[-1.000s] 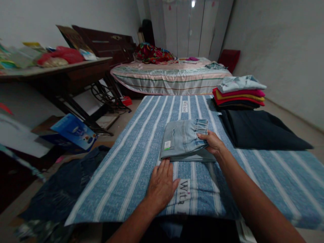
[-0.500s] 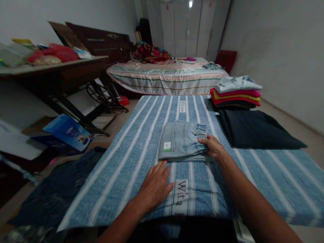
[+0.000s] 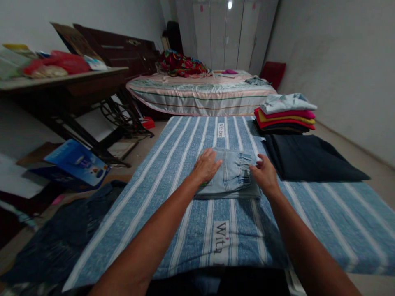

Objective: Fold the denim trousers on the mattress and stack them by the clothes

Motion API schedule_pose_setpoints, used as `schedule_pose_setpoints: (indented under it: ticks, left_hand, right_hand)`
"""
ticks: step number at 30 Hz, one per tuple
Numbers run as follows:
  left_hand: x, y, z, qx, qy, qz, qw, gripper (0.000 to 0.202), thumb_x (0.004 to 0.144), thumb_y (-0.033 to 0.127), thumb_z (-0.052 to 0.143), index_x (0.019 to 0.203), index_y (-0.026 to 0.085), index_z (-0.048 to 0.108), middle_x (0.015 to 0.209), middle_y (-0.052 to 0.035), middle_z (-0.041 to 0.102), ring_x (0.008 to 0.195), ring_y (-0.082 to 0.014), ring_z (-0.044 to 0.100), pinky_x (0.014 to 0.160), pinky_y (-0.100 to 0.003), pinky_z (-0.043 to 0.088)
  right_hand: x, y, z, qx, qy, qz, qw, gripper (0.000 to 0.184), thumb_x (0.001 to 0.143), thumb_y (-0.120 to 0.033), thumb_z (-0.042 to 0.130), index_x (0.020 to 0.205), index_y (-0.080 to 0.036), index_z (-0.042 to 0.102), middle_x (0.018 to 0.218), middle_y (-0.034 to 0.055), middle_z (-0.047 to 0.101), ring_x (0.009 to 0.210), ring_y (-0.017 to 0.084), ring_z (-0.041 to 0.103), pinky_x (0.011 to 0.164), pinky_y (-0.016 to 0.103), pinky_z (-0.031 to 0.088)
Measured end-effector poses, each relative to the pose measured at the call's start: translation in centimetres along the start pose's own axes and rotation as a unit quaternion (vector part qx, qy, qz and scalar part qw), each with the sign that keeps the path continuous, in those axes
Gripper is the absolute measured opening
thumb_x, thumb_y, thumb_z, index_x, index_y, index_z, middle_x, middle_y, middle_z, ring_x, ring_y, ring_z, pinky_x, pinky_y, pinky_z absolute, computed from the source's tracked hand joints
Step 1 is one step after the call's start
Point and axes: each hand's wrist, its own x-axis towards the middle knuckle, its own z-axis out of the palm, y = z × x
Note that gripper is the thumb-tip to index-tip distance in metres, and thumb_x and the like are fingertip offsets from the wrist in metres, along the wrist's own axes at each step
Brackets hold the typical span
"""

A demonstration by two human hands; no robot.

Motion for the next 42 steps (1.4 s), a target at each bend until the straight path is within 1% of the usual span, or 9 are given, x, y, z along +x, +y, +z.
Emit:
schedule_pose_setpoints:
  ticks: [3,4,6,12,16,21,27,32,42]
  left_hand:
    - [0.8,0.2,0.9,0.03,-0.042,0.004,0.999,0.048,0.091,0.043,0.038,0.128,0.014,0.046,0.147,-0.0131,0.031,0.138,-0.026,0.02,0.111,-0.044,0.02]
    - [1.0,0.2,1.0,0.043,-0.053,0.01,0.998,0.049,0.092,0.044,0.035,0.131,0.014,0.043,0.149,-0.0131,0.028,0.139,-0.0259,0.017,0.111,-0.045,0.018]
    - [1.3,0.3,1.1,0.064,-0.071,0.026,0.995,0.052,0.094,0.045,0.03,0.134,0.014,0.039,0.15,-0.0129,0.024,0.14,-0.0254,0.013,0.112,-0.047,0.016]
    - [1.3,0.0,2.7,0.095,-0.145,0.006,0.985,0.06,0.093,0.051,0.024,0.143,0.017,0.028,0.152,-0.0142,0.019,0.14,-0.0288,0.011,0.109,-0.051,0.015]
    - [0.8,-0.7,4.1,0.103,-0.131,0.006,0.986,0.064,0.092,0.055,0.02,0.144,0.018,0.024,0.152,-0.0137,0.017,0.14,-0.0281,0.009,0.11,-0.051,0.014]
    - [0.4,-1.3,4.9,0.109,-0.105,0.016,0.988,0.064,0.092,0.056,0.02,0.146,0.021,0.019,0.152,-0.0118,0.019,0.141,-0.0265,0.009,0.11,-0.05,0.013]
    - [0.2,-1.4,5.1,0.1,-0.091,0.011,0.991,0.065,0.092,0.057,0.019,0.145,0.021,0.021,0.152,-0.0113,0.019,0.141,-0.0264,0.009,0.11,-0.05,0.012]
    - [0.5,-1.3,5.0,0.077,-0.105,0.002,0.991,0.065,0.091,0.057,0.021,0.145,0.022,0.022,0.152,-0.0097,0.019,0.141,-0.0267,0.008,0.111,-0.05,0.011]
    - [0.7,-0.9,4.3,0.063,-0.131,-0.008,0.989,0.07,0.09,0.06,0.014,0.145,0.018,0.022,0.153,-0.0138,0.015,0.141,-0.0264,0.006,0.11,-0.051,0.009]
  right_hand:
    - [-0.5,-1.6,0.6,-0.104,0.01,-0.209,0.972,0.042,0.08,-0.03,0.049,0.118,-0.014,0.054,0.121,0.0148,0.056,0.115,0.026,0.05,0.098,0.043,0.039]
    - [-0.7,-2.1,1.0,-0.124,-0.011,-0.257,0.958,0.041,0.083,-0.03,0.045,0.119,-0.014,0.054,0.126,0.0151,0.054,0.121,0.026,0.046,0.101,0.043,0.036]
    - [-0.8,-2.7,2.2,-0.177,-0.051,-0.301,0.936,0.041,0.088,-0.03,0.04,0.124,-0.013,0.051,0.133,0.0149,0.049,0.128,0.026,0.038,0.104,0.045,0.032]
    - [-0.7,-0.6,4.8,-0.318,-0.128,-0.253,0.905,0.059,0.091,-0.046,0.037,0.133,-0.005,0.043,0.141,0.0201,0.039,0.135,0.031,0.026,0.108,0.049,0.022]
    - [-0.9,0.6,5.2,-0.32,-0.139,-0.247,0.904,0.066,0.089,-0.053,0.039,0.137,-0.008,0.039,0.144,0.0185,0.034,0.136,0.031,0.024,0.108,0.049,0.023]
    - [-1.1,0.9,5.6,-0.299,-0.137,-0.235,0.915,0.066,0.088,-0.054,0.038,0.137,-0.009,0.038,0.145,0.0172,0.034,0.136,0.03,0.022,0.108,0.05,0.024]
    - [-1.1,1.4,5.8,-0.28,-0.144,-0.229,0.921,0.067,0.087,-0.054,0.04,0.138,-0.011,0.036,0.145,0.0175,0.033,0.136,0.031,0.022,0.105,0.052,0.027]
    - [-1.0,1.1,5.7,-0.272,-0.145,-0.223,0.925,0.064,0.087,-0.052,0.041,0.138,-0.012,0.037,0.144,0.0176,0.034,0.136,0.031,0.022,0.105,0.051,0.026]
    - [-0.9,1.0,5.8,-0.292,-0.151,-0.225,0.917,0.065,0.088,-0.052,0.038,0.136,-0.008,0.038,0.144,0.02,0.034,0.136,0.031,0.022,0.105,0.05,0.025]
